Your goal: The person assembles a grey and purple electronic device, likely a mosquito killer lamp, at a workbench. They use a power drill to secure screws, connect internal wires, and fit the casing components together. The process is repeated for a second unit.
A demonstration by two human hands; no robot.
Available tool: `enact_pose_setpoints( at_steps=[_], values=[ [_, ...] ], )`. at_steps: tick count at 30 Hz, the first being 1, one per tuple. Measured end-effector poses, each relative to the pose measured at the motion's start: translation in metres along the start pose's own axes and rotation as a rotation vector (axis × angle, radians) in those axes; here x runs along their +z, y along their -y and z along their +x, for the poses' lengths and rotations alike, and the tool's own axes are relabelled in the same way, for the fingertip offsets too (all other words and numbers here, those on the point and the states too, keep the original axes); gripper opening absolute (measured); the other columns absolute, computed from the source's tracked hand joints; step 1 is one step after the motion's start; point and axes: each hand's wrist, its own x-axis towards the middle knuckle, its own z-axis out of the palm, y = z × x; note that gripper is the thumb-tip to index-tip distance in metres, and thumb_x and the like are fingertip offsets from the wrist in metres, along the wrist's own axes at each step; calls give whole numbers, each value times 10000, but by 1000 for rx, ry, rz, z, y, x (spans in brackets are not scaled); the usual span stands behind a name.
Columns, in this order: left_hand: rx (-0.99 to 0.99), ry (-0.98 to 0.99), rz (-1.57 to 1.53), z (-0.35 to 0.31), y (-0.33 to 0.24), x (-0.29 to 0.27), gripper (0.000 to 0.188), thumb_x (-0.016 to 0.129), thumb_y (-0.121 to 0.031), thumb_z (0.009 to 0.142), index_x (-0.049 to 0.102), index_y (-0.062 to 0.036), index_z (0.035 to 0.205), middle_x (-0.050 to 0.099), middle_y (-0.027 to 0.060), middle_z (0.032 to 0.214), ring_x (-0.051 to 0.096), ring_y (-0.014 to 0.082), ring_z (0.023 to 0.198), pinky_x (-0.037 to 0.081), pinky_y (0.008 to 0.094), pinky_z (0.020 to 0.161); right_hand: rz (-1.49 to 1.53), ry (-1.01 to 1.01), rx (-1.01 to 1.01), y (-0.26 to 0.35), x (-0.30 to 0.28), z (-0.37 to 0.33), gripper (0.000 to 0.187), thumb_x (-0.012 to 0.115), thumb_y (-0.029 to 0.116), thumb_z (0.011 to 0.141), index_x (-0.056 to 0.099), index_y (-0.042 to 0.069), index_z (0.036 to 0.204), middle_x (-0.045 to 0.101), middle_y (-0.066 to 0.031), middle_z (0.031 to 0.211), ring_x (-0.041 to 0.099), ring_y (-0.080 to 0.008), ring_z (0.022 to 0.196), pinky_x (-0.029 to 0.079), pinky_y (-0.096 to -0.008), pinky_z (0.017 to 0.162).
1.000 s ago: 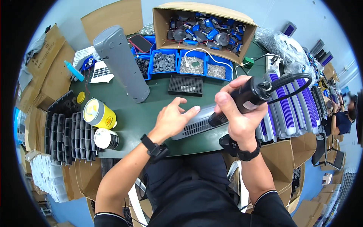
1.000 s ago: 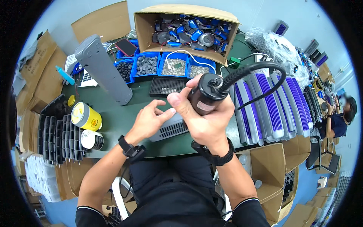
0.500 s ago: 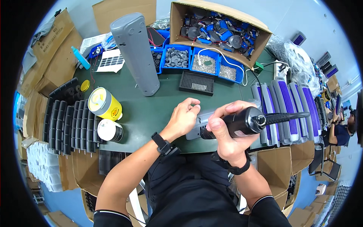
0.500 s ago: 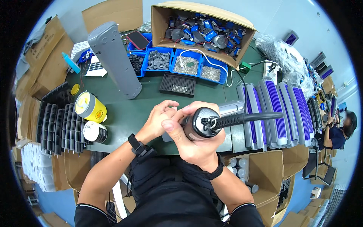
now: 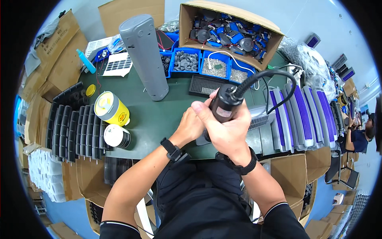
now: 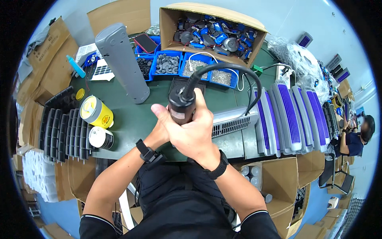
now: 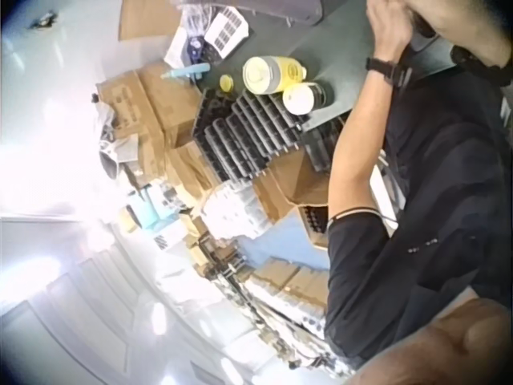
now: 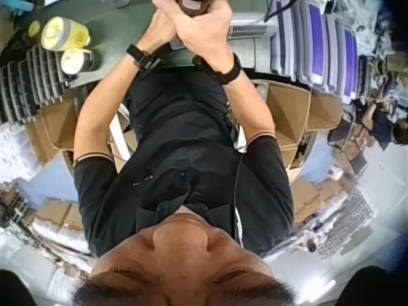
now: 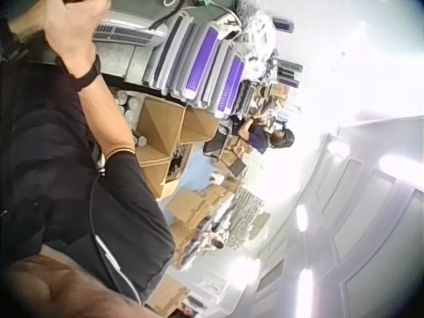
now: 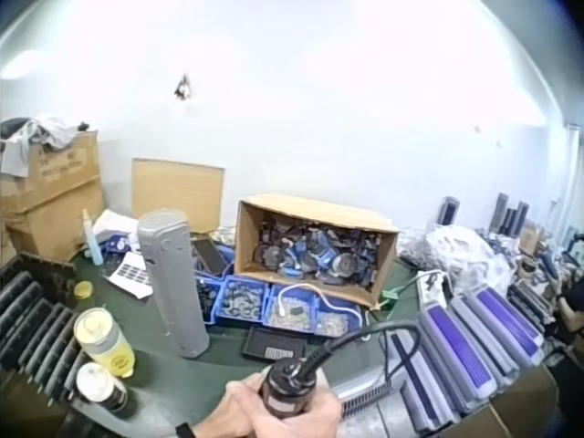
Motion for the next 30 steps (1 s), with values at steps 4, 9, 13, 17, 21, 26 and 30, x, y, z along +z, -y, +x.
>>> enact_pose_setpoints(
  at_steps=[4,9,13,17,21,26,30],
  values=[
    [14,-42,-34,-1,14,4,470,592,-409,1064,686,45,1140,756,233,1041,744,395,999,567,464,866,-3,35,-132,-3,-8,-10,370,908,39,862,643,14,1119,654,7,858,589,-54,758,473,-231,670],
    [-10,-48,6,1,17,3,596,585,-536,1075,683,51,1119,756,225,974,746,377,945,569,445,834,29,10,-110,-10,-6,-11,354,901,29,868,651,22,1117,643,18,845,575,-51,743,465,-230,665],
    [-36,-24,-36,1,16,3,597,586,-531,1080,679,57,1121,757,203,915,751,322,877,568,430,790,35,24,-129,-9,-6,-11,354,900,28,868,648,20,1117,638,19,859,562,-46,741,463,-228,665],
    [33,17,49,0,18,-2,575,606,-506,1073,669,58,1159,761,184,892,754,289,838,570,419,764,39,63,-111,-9,-7,-14,368,903,22,860,644,18,1122,630,17,884,554,-44,742,462,-227,662],
    [36,-4,108,-1,19,-3,533,615,-449,1061,653,48,1251,769,196,945,757,297,877,581,420,796,19,97,-212,-11,-6,-13,396,896,-20,841,623,20,1126,639,-8,925,596,-69,755,490,-238,678],
    [-91,-63,52,-4,8,-9,401,561,-265,1053,622,23,1326,755,244,1021,744,365,953,563,459,877,250,111,-215,32,-11,24,366,793,-19,917,557,5,1196,682,-120,835,665,-161,662,569,-310,612],
    [-309,-244,113,-21,-37,-1,388,515,-202,1069,534,37,1374,732,266,946,707,469,901,535,532,863,305,12,-179,25,-13,60,350,858,-61,865,616,-2,1111,707,-71,782,629,-92,616,480,-253,529]
  ],
)
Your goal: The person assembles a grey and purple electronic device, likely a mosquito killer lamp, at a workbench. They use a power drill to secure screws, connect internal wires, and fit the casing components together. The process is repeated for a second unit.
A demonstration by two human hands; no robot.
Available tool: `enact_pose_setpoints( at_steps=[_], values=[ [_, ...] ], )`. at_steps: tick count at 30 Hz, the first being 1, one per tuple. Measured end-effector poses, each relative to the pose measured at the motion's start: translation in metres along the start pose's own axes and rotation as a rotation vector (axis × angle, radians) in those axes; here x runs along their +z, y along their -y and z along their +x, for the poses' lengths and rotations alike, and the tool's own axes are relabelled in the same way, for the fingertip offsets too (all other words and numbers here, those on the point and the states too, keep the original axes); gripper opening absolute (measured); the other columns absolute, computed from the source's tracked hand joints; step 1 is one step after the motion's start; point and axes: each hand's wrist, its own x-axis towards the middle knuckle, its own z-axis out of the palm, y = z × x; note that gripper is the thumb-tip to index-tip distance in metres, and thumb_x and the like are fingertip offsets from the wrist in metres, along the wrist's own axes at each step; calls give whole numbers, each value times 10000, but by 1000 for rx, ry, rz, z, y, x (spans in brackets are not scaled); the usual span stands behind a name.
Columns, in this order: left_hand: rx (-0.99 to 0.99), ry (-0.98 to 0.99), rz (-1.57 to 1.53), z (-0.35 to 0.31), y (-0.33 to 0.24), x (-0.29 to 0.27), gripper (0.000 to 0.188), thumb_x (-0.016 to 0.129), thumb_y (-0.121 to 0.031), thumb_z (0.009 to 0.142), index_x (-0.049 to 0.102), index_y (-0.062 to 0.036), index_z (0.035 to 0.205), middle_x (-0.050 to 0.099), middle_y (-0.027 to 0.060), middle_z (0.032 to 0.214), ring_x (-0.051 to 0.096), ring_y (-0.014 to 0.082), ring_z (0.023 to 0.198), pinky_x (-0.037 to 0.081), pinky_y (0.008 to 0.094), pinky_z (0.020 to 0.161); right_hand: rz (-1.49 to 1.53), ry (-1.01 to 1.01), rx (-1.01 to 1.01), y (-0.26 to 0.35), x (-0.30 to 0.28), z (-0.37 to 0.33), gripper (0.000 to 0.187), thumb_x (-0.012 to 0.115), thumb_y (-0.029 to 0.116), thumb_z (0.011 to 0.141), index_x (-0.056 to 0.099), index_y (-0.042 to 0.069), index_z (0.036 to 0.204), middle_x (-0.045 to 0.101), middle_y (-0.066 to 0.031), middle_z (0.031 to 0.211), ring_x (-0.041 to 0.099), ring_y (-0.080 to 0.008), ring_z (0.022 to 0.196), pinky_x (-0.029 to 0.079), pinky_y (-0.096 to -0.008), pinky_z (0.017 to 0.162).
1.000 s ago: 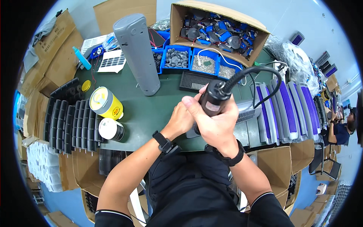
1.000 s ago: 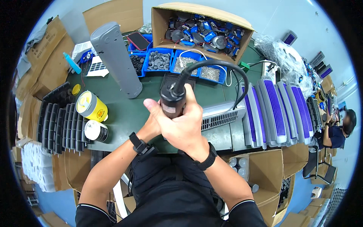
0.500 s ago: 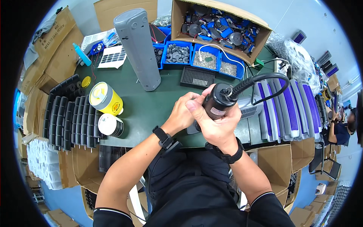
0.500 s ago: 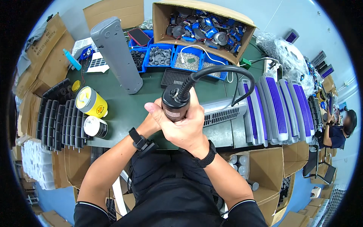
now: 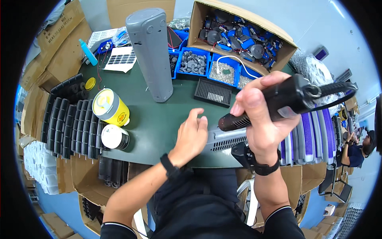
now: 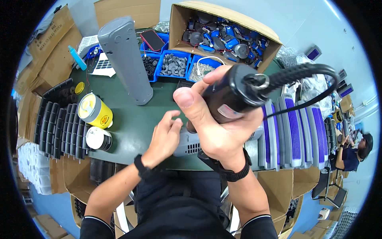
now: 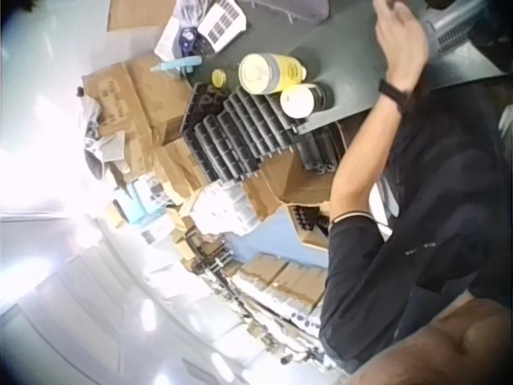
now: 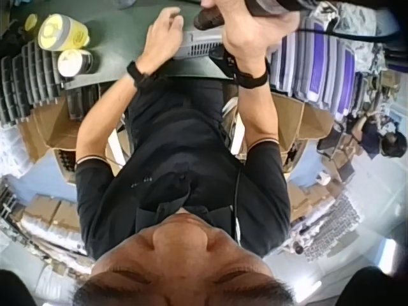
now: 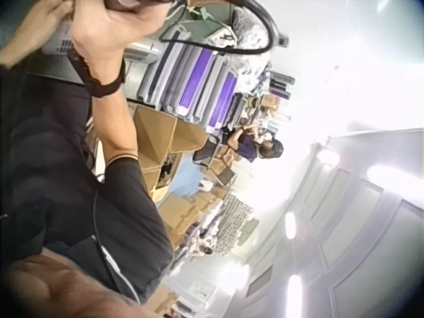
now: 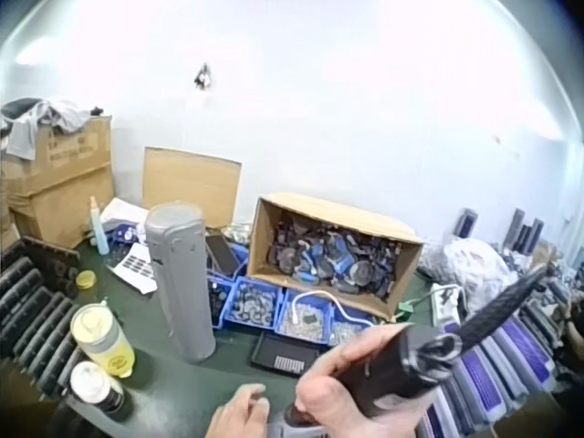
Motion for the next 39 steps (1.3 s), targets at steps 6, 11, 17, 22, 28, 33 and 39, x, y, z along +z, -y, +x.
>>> enact_pose_setpoints(
  at_steps=[6,11,17,22,28,33,39],
  values=[
    [12,-168,-47,-26,11,11,357,493,-157,1060,551,12,1370,719,196,939,644,422,916,465,536,917,-2,-1,175,-44,1,-3,335,858,-46,864,630,20,1099,724,-85,811,647,-101,673,509,-255,592],
    [80,-227,-18,-26,17,17,366,496,-152,1051,552,-16,1386,700,135,953,623,336,917,436,475,921,-19,37,233,-64,0,-5,361,840,-87,855,606,-5,1117,720,-112,819,679,-133,701,557,-289,620],
    [139,-227,-62,-23,40,26,375,498,-131,1047,547,-25,1403,705,111,1005,623,307,922,420,444,878,-138,287,-71,-68,2,-28,493,866,24,853,532,18,1215,703,-136,908,702,-170,745,586,-305,660],
    [75,-234,-67,-25,19,18,371,468,-112,1045,546,-23,1397,716,109,1010,636,282,893,400,424,876,-111,31,348,-69,2,-12,469,825,51,906,518,20,1259,705,-148,924,676,-172,713,580,-313,673],
    [234,-256,-83,-25,39,21,396,475,-112,1037,522,-25,1420,731,117,1033,651,264,839,384,404,835,-213,298,24,-69,0,-23,581,919,-55,763,518,-11,1182,691,-126,944,719,-172,776,574,-298,690],
    [203,-268,-116,-24,35,21,402,486,-103,1030,517,-33,1425,729,105,1018,658,252,825,384,399,827,-94,173,144,-70,1,-29,525,874,-100,800,513,-32,1175,646,-155,1018,718,-180,765,585,-296,655],
    [210,-274,-96,-25,35,19,401,490,-98,1030,516,-33,1425,731,99,1004,658,254,819,392,404,821,-120,214,156,-71,0,-29,477,853,-125,806,541,-47,1159,631,-138,1028,700,-169,733,576,-294,626]
  ],
)
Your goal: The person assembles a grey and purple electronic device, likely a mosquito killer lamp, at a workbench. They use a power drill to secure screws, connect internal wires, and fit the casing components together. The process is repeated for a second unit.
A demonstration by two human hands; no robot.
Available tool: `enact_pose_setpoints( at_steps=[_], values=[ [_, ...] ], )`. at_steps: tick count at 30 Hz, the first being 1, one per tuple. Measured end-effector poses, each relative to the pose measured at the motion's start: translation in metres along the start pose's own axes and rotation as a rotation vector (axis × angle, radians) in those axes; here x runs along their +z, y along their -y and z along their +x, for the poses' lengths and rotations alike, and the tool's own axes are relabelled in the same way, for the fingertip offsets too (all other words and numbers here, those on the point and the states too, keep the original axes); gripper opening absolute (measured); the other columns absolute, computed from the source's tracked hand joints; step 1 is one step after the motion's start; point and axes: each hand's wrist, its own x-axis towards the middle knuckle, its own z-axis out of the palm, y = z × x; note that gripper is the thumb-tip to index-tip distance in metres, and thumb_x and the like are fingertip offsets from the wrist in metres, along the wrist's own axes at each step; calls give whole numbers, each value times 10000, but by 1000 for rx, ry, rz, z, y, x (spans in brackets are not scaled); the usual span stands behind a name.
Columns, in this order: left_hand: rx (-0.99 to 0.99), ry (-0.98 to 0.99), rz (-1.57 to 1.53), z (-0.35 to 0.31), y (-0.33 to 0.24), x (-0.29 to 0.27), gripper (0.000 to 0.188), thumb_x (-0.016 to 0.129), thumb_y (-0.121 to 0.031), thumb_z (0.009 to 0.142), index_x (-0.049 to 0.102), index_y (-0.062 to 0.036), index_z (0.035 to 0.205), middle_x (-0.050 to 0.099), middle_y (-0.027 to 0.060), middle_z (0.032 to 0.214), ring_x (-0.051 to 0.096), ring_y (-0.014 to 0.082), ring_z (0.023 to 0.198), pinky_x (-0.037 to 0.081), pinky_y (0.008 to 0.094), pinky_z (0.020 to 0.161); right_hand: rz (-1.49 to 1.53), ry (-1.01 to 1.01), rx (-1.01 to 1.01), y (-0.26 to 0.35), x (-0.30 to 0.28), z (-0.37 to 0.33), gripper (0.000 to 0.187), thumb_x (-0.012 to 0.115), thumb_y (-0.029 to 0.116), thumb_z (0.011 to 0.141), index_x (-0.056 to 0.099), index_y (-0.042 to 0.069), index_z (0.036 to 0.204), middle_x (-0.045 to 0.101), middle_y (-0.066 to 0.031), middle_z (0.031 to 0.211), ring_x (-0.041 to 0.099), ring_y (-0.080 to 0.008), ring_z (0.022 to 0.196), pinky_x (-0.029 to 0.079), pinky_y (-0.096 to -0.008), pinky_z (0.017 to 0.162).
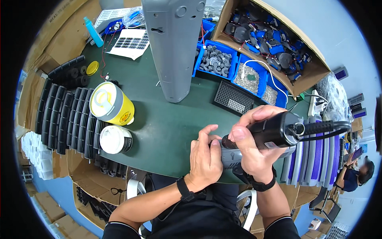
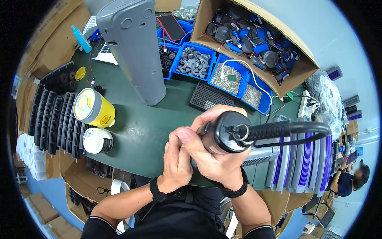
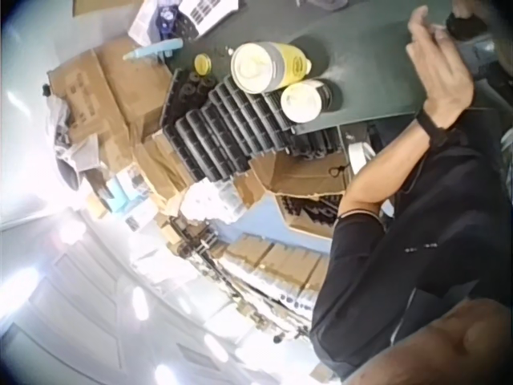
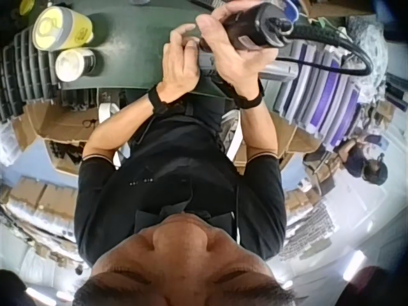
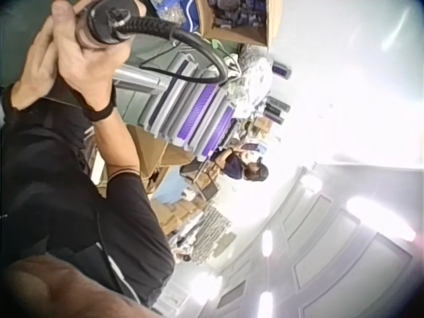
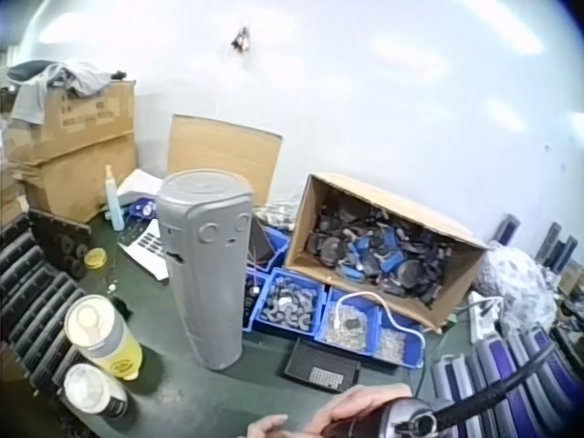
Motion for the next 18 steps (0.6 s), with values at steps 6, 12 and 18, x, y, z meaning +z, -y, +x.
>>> enact_pose_setpoints(
  at_steps=[6,12,18],
  values=[
    [21,16,31,3,0,1,399,495,-115,1037,512,-34,1427,740,104,987,656,282,816,403,415,819,-117,51,-23,-5,-5,-2,460,858,-114,806,582,-17,1161,639,-119,1088,697,-166,773,563,-301,664],
    [-143,103,-62,8,-3,-31,441,489,-134,1049,468,-16,1473,758,172,1040,679,353,879,469,469,897,138,-137,-45,34,-19,18,489,819,-38,866,502,33,1232,695,-183,913,676,-188,696,590,-324,636],
    [-356,225,26,19,-21,-80,496,550,-202,1079,436,-50,1538,756,166,1112,683,232,1031,496,375,980,94,-295,32,43,-41,16,461,807,-28,884,494,28,1218,690,-172,847,659,-191,643,586,-322,598]
  ],
)
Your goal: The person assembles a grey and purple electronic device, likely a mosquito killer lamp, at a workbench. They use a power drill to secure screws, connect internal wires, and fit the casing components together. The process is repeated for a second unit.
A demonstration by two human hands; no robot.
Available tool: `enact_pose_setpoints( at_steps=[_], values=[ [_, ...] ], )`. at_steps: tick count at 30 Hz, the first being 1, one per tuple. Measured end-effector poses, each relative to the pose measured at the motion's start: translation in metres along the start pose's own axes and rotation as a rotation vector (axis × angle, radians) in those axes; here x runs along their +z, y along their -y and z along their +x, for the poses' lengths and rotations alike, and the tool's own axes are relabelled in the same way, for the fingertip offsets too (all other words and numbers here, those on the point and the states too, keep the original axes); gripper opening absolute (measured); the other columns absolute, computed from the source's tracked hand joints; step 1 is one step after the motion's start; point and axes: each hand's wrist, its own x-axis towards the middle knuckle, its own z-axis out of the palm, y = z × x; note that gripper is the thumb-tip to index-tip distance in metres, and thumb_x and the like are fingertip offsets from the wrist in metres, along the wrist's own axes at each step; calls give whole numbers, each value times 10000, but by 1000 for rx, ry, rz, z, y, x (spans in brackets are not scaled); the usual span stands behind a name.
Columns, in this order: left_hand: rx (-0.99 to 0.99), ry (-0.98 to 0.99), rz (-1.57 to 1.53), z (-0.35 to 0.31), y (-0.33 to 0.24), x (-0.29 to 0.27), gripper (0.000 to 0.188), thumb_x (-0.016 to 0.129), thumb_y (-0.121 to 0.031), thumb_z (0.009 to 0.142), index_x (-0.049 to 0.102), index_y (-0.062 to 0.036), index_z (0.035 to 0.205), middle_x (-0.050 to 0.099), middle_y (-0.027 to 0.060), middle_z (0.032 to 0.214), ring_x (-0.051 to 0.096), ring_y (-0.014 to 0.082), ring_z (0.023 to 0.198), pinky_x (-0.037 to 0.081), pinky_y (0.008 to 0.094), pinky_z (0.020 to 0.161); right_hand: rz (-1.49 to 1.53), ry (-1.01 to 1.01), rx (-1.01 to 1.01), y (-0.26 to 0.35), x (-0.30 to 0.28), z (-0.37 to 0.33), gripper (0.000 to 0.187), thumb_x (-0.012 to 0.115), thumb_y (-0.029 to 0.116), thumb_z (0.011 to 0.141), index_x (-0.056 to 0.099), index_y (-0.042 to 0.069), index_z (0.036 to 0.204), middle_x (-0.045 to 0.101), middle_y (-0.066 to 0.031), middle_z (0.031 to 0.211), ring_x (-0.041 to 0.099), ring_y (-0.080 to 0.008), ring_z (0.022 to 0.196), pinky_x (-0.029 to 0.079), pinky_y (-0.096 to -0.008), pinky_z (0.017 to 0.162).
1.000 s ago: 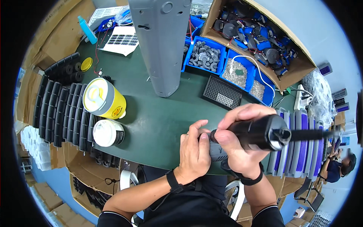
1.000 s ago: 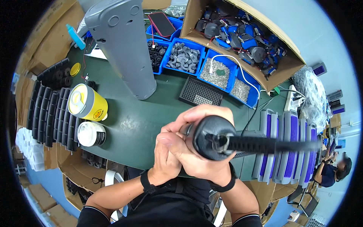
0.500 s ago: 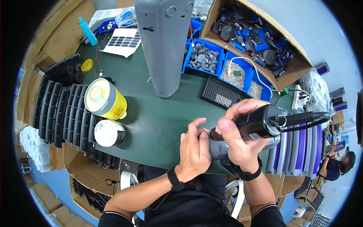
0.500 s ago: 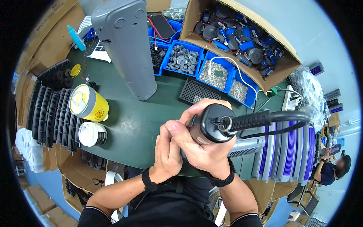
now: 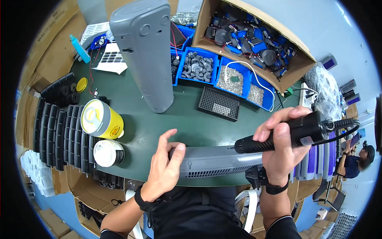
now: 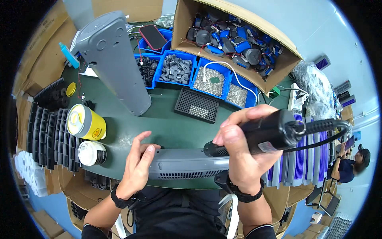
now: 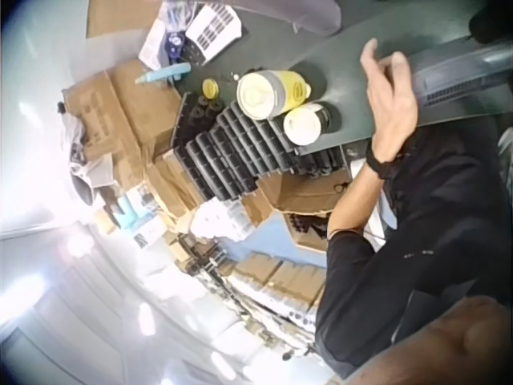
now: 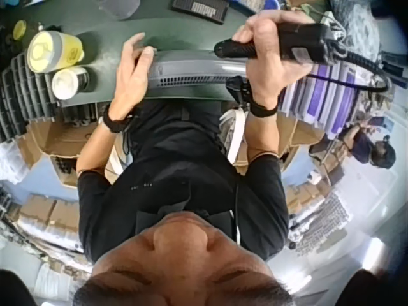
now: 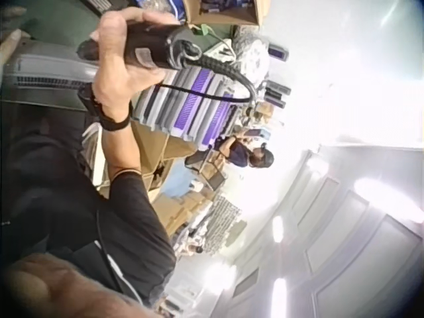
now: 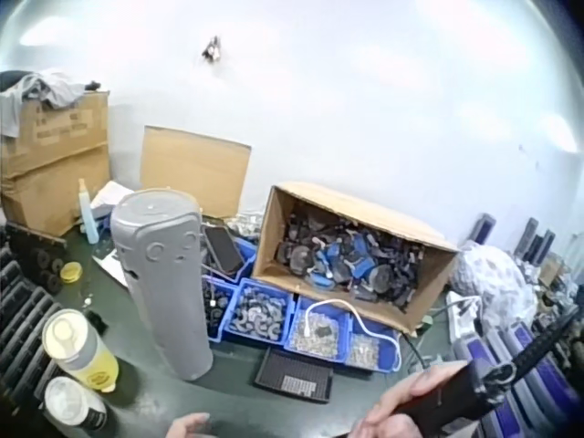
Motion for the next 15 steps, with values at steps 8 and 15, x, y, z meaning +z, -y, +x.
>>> enact_pose_setpoints(
  at_steps=[8,15],
  values=[
    [46,-43,81,1,2,10,511,643,-201,1021,482,-11,1467,753,197,1071,666,366,1048,477,499,1014,-118,25,39,-20,-2,-8,488,827,-89,852,524,32,1215,708,-144,834,673,-153,678,542,-272,615],
    [109,-66,-1,2,6,12,465,606,-95,996,463,-15,1432,727,184,1009,656,335,1014,474,465,1005,-196,94,-76,-34,-5,-21,549,892,-76,804,517,22,1194,683,-122,910,696,-157,730,554,-266,622]
  ],
)
